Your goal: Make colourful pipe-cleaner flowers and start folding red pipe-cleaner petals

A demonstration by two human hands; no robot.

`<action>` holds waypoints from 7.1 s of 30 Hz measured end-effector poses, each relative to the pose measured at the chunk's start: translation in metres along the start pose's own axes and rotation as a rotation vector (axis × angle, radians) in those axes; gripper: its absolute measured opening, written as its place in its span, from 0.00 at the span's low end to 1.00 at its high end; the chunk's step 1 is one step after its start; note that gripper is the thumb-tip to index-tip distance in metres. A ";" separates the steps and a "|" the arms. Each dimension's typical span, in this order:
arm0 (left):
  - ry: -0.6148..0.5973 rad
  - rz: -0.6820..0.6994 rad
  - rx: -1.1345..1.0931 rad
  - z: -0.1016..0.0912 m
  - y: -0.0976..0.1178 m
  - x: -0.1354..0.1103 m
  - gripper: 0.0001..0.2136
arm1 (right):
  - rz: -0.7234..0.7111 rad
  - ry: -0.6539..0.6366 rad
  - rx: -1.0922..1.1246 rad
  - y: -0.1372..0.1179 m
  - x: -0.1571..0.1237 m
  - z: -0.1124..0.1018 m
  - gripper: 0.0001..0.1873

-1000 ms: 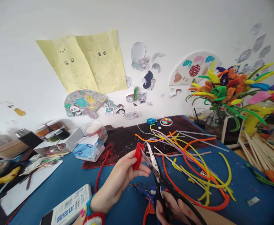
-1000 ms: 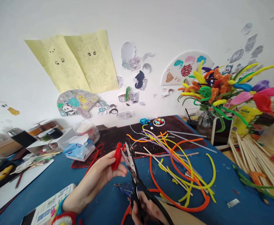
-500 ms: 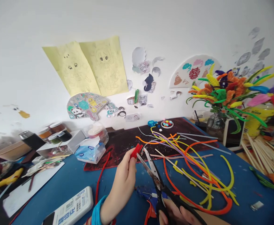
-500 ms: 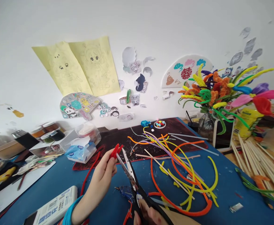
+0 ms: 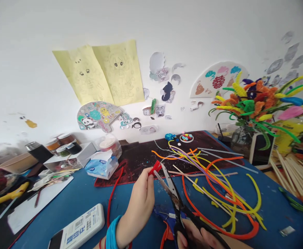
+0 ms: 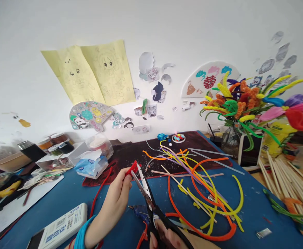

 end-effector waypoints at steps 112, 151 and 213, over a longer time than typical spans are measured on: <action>-0.433 -0.237 -0.194 -0.043 0.012 0.007 0.12 | -0.328 0.339 -0.744 -0.114 0.098 0.006 0.17; -0.543 -0.229 -0.675 -0.017 0.033 -0.029 0.21 | -0.351 0.271 -0.993 -0.130 0.073 0.048 0.11; 0.060 0.077 -0.075 -0.026 0.034 -0.043 0.15 | -0.375 0.436 -0.846 -0.125 0.069 0.040 0.11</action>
Point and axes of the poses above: each hand's wrist, its own x-axis towards the middle knuckle, its own z-axis out of the palm, y = z × x, the point moved 6 cm from there along x, towards the middle knuckle, and after that the axes turned 12 degrees about -z, right-handed, at the moved point
